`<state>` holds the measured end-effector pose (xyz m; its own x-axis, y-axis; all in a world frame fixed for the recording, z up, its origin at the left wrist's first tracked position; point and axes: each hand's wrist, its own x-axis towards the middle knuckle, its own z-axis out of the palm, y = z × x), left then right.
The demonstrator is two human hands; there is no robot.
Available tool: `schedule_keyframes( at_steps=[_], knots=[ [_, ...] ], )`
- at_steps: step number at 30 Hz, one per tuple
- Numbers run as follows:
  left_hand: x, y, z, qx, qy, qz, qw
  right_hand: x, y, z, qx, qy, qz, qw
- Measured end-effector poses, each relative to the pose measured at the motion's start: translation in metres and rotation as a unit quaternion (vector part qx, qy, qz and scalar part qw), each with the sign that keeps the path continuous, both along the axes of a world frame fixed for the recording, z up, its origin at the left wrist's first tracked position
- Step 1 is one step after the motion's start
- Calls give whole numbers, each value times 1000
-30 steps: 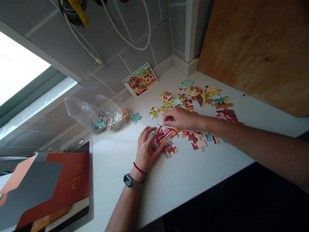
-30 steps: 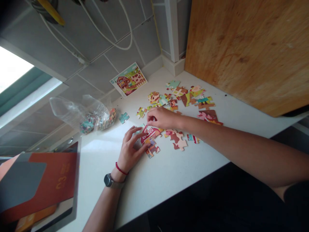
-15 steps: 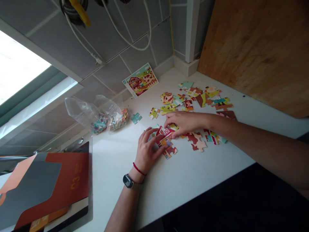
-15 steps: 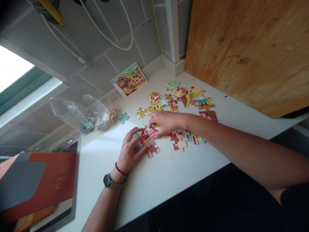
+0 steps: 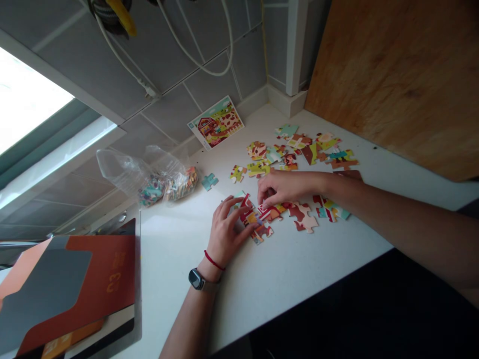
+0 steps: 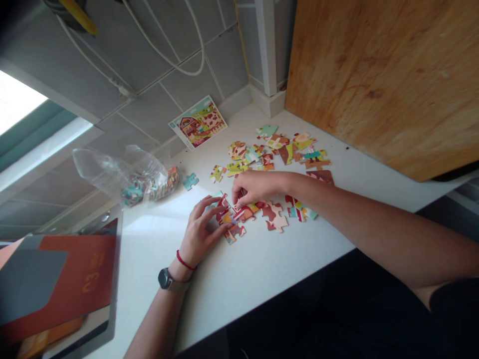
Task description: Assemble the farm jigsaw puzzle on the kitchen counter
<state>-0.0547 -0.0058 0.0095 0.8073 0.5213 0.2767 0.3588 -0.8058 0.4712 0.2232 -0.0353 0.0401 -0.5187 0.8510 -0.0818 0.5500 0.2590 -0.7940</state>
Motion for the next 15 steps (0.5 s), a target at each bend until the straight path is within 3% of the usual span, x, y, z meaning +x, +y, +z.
schedule_keyframes(
  at_steps=[10,15],
  knots=[
    [1,-1,2,-11,-1,-1,1000,-1,-2,-2,13,0,0,1000],
    [0,-1,0,-7,-1,-1,1000,0,0,-4,51,4,-56,997]
  ],
)
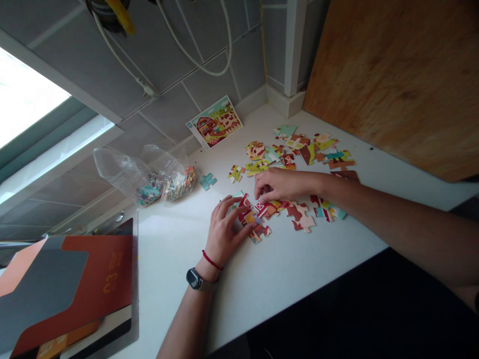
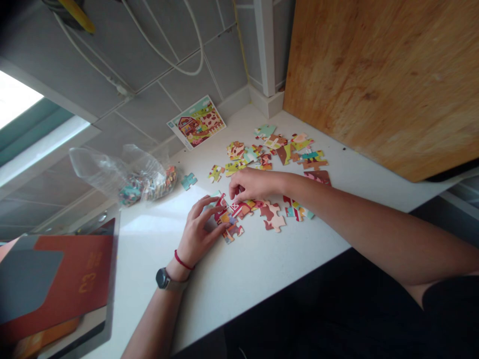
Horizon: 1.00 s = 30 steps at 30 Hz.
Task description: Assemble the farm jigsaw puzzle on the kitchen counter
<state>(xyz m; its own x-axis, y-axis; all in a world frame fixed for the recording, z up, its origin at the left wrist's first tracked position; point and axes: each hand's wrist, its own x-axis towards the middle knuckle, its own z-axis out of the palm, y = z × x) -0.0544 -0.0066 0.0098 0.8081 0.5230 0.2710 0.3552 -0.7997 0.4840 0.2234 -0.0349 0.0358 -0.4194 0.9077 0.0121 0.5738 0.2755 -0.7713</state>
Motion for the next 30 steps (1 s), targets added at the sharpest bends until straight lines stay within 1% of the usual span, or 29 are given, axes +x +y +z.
schedule_keyframes(
  at_steps=[7,12,14,16,20,25,27,30],
  knots=[
    [0,0,-1,10,1,0,1000,1,7,-9,29,26,-79,996],
    [1,-2,2,-3,7,9,1000,4,10,-12,71,19,-183,980],
    [1,-3,3,-9,4,11,1000,7,12,-12,82,1,-206,975],
    [1,-3,3,-11,3,9,1000,13,13,-11,88,-23,-214,973],
    [1,-2,4,-8,2,4,1000,29,17,-10,78,-67,-209,973],
    [1,-3,5,-12,6,2,1000,43,18,-5,78,-106,-227,965],
    [1,-3,5,-14,6,3,1000,44,17,-4,87,-111,-252,957],
    [1,-3,5,-14,4,4,1000,44,15,-2,104,-127,-331,929]
  ],
)
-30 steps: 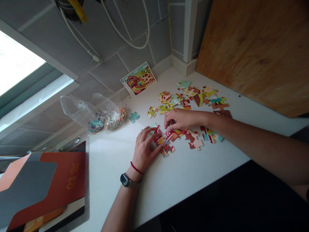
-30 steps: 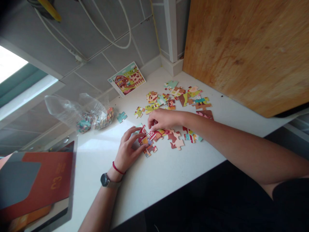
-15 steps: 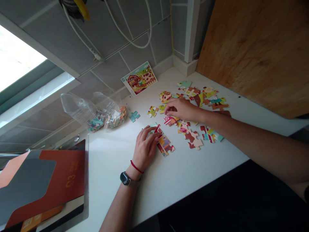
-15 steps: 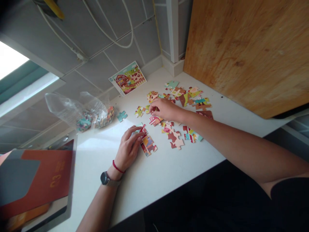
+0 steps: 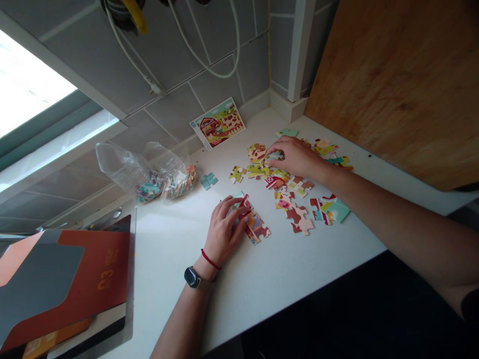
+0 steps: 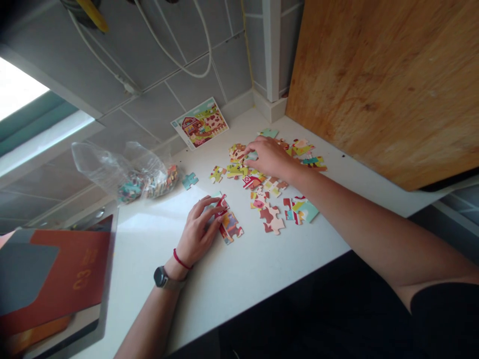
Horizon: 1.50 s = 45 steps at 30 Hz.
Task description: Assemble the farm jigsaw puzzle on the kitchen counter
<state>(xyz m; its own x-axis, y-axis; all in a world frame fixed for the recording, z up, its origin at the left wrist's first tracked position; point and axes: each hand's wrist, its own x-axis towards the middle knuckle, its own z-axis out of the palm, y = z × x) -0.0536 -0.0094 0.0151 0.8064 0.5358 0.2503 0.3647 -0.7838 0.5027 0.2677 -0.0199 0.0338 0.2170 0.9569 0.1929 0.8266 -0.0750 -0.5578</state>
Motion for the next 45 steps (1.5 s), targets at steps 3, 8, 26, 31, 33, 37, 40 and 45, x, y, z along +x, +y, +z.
schedule_keyframes(
  at_steps=[3,8,26,31,33,37,40,45],
  knots=[
    [0,0,-1,4,0,-4,1000,5,-2,0,-11,-24,-51,998],
    [0,1,-3,15,-2,-7,1000,36,0,-9,-106,-50,-50,992],
    [0,-11,-4,67,-33,-49,996,30,-2,-5,-137,-52,-64,987],
    [-2,-6,-10,69,-47,-50,995,27,2,-9,-115,-48,-88,988],
    [-3,-5,-11,66,-48,-48,995,24,2,-7,-114,-46,-93,988],
    [-3,-4,-13,57,-56,-35,996,23,0,-1,-84,-42,-90,992],
    [-2,-5,-13,56,-62,-34,996,26,1,3,-41,1,-110,993],
    [-2,-5,-15,59,-72,-30,995,36,4,6,80,97,-139,982]
  ],
)
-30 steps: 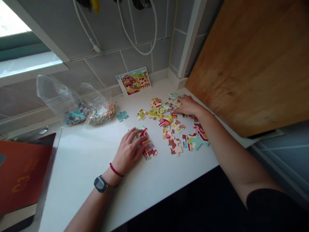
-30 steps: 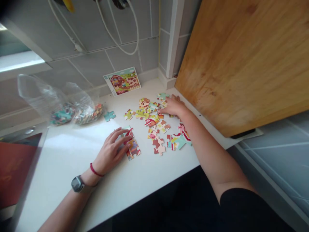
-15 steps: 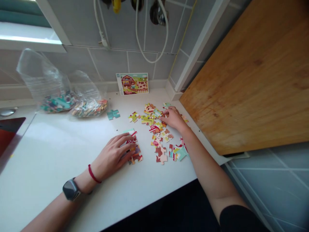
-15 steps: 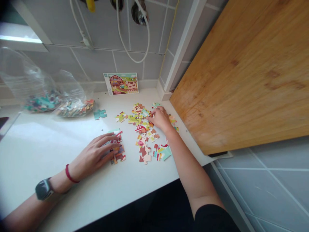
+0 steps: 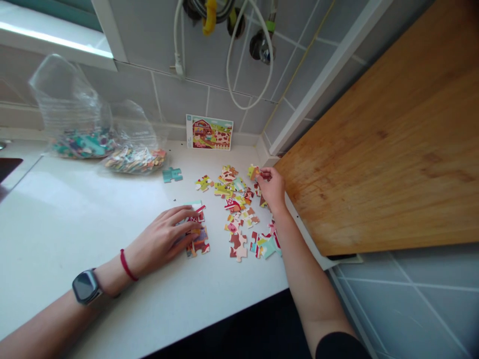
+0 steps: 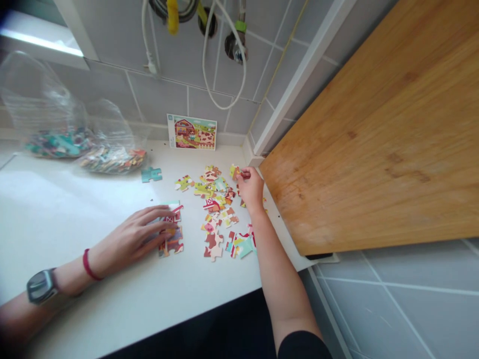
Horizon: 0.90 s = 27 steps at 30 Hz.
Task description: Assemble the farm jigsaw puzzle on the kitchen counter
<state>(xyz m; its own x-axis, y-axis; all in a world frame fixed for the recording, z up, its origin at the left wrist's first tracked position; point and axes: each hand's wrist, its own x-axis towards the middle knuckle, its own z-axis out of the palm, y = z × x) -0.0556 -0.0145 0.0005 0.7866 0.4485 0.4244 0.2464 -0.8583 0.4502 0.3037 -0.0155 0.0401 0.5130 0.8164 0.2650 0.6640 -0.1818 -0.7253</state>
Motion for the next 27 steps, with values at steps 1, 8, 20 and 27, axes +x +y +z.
schedule_keyframes(
  at_steps=[1,8,20,27],
  knots=[
    [0,0,0,-1,-1,0,1000,1,1,0,24,27,0,999],
    [1,-1,1,-3,0,0,1000,-25,-2,2,17,237,108,965],
    [0,-3,4,-10,9,-2,1000,-10,1,-8,-29,42,78,996],
    [0,-3,4,-20,14,-8,1000,22,5,-27,-25,-115,-31,993]
  ],
)
